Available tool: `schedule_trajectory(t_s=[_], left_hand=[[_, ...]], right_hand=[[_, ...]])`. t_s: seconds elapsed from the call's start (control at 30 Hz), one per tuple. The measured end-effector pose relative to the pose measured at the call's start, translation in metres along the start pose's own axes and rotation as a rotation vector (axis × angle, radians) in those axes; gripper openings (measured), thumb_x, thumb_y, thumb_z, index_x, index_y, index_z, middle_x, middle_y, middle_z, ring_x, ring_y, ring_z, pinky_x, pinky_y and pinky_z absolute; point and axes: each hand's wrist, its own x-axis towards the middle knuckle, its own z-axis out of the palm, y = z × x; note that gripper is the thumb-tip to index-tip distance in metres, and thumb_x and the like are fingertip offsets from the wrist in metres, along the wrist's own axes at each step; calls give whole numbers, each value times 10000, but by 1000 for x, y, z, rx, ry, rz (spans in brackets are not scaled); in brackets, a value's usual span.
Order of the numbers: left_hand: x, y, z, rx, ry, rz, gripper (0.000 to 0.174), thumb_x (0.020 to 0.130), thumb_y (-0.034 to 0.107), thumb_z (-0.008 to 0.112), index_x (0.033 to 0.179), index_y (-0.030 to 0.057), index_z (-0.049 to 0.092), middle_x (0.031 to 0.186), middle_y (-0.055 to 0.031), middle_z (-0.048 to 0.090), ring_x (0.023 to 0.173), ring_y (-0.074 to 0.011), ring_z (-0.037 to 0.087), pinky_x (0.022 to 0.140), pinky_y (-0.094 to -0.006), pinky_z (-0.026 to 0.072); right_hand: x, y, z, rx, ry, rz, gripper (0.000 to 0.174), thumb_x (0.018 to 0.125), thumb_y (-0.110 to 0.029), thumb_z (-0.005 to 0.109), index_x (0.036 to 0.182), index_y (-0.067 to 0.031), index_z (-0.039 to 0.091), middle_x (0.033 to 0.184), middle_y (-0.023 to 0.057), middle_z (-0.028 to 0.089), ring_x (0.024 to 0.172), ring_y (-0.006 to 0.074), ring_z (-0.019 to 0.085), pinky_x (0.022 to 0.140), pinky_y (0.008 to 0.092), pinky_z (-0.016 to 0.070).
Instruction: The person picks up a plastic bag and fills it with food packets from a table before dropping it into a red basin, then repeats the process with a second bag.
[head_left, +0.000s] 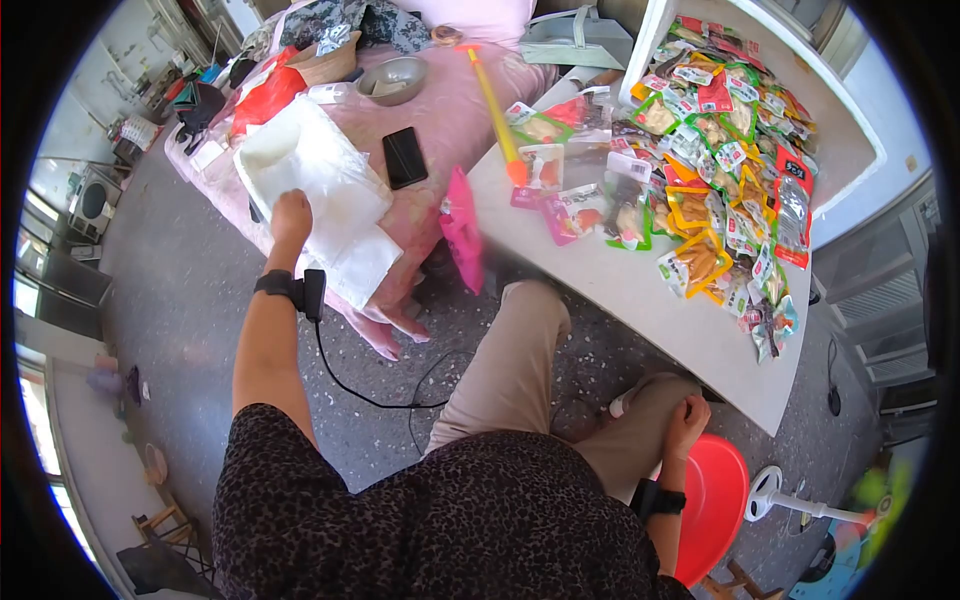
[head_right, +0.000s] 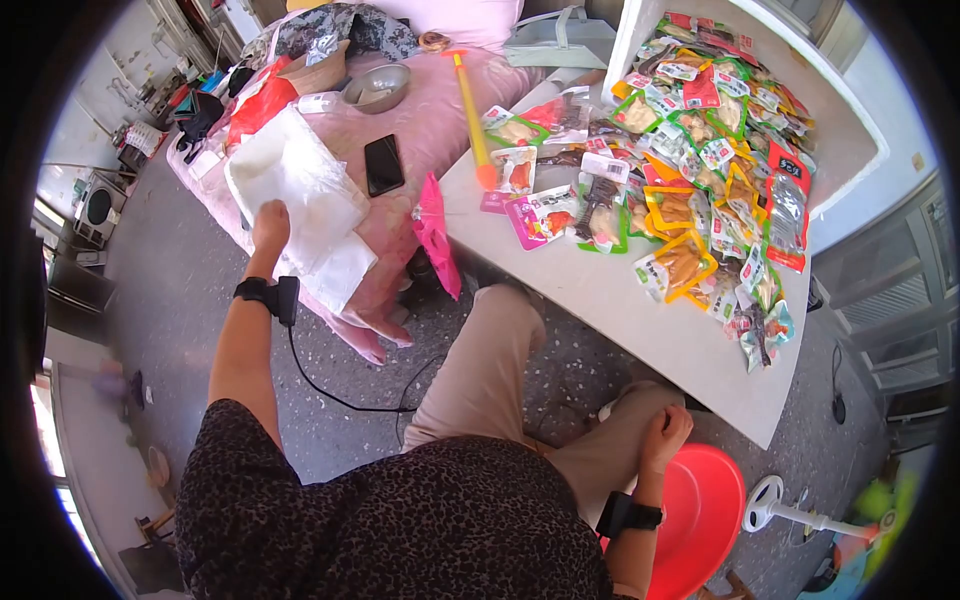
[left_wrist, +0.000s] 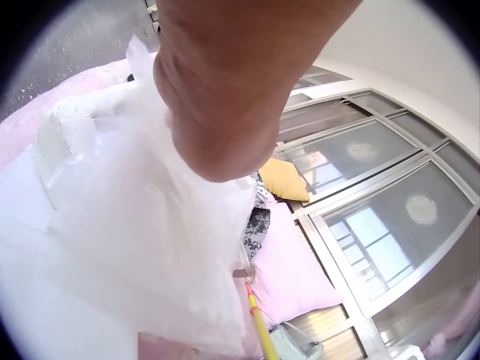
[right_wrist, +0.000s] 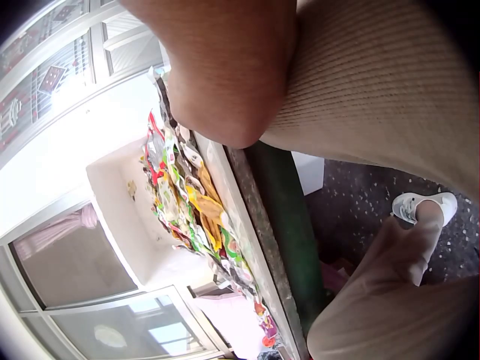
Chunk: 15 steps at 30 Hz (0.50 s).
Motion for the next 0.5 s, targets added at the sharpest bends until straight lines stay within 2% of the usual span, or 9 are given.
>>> schedule_trajectory(t_s=[0.03,0.07,0.17,0.27,0.3,0.37,0.4,0.47,0.5], left_hand=[[2,6,-11,68,113,-5,130,736,147,442,721,60,536,772,-135,531,752,-317,513,656,-418,410],[6,8,-17,62,244,91,118,739,144,447,718,64,530,743,-128,517,715,-305,517,620,-420,417],[13,40,-52,18,261,128,119,744,147,457,698,51,510,737,-134,519,703,-318,514,599,-413,419],[3,87,-84,-213,303,225,141,746,164,470,678,42,491,728,-138,518,690,-328,510,589,-409,416],[-3,103,-88,-307,294,271,132,740,158,492,680,41,499,700,-144,512,663,-327,506,585,-401,413],[-31,148,-106,-559,305,411,100,727,127,502,678,40,507,676,-140,505,638,-318,503,577,-394,409],[-47,170,-111,-661,251,452,89,722,114,503,675,39,509,664,-139,500,641,-314,501,575,-389,406],[-86,212,-112,-830,156,538,73,717,99,499,677,38,505,659,-139,495,657,-311,500,575,-381,403],[-105,231,-111,-892,120,581,68,717,96,493,682,38,500,666,-139,496,669,-313,500,578,-379,402]], right_hand=[[0,-1,0,7,7,3,110,679,-22,487,786,-10,508,859,153,515,838,309,461,770,384,352],[0,-2,-1,14,14,5,112,678,-24,488,788,-11,509,860,153,515,839,309,461,773,385,351],[0,0,1,26,21,-3,117,676,-24,491,790,-14,510,860,152,515,842,307,462,776,383,351],[-1,7,4,29,5,-14,123,670,-21,494,792,-17,510,860,152,516,839,307,463,774,382,354],[-2,10,4,25,-2,-15,126,668,-21,494,793,-18,510,860,152,516,838,307,463,773,381,355],[-2,12,5,70,-16,60,113,683,-20,494,794,-5,505,838,126,515,807,261,482,731,334,379],[-2,12,5,88,-16,104,107,691,-20,493,795,2,503,827,114,515,792,238,492,709,311,391],[-1,4,7,265,77,115,133,706,6,503,836,-17,513,879,118,524,833,234,499,736,312,402],[2,-14,3,413,91,194,128,720,4,509,846,-17,514,873,100,526,822,196,503,719,277,405]])
